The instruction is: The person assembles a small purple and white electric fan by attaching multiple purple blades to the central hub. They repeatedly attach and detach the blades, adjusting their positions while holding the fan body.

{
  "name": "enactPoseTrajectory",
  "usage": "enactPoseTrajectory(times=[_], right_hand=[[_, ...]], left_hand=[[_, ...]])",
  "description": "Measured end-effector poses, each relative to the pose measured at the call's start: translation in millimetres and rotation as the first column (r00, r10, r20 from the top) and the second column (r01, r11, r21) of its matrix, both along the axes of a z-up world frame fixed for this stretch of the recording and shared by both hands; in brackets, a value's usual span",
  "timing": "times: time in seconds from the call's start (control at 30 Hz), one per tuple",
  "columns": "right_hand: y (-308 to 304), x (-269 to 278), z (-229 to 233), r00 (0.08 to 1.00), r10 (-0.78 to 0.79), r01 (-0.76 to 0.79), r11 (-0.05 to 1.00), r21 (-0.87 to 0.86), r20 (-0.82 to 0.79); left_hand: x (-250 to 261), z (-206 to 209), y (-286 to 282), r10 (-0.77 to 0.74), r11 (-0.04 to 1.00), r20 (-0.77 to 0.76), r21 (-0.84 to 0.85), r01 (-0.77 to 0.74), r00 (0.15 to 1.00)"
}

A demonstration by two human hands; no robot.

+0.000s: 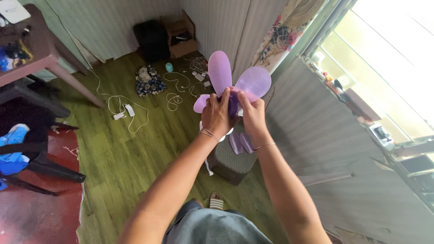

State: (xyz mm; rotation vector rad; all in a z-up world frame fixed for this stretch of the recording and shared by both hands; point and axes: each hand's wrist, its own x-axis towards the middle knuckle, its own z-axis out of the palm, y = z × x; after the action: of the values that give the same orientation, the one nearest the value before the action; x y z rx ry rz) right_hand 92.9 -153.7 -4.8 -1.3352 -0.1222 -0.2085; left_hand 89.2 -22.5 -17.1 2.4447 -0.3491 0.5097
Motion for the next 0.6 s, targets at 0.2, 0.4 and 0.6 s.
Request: enactPoseTrajectory(times=[0.2,0.4,0.6], right_hand=[[-24.3,8.6,48.2,0.982,-0.087,0.13,0.955,-0.266,0.168],[-7.5,12.5,106.3,0.884,0.168,0.409,0.172,-0.896,0.436],[36.3,47.8,100.6,0.931,0.28,0.31,-0.274,-0.91,0.233]], left_hand=[[37.6,-7.2,16.6,-0.06,0.993,-0.003,0.103,0.06,0.998],[74.8,-6.3,36.5,-0.169,0.958,-0.003,0.234,0.165,0.986],[102.2,-7.0,52.0,-0.299,0.915,0.01,0.287,0.284,0.954]])
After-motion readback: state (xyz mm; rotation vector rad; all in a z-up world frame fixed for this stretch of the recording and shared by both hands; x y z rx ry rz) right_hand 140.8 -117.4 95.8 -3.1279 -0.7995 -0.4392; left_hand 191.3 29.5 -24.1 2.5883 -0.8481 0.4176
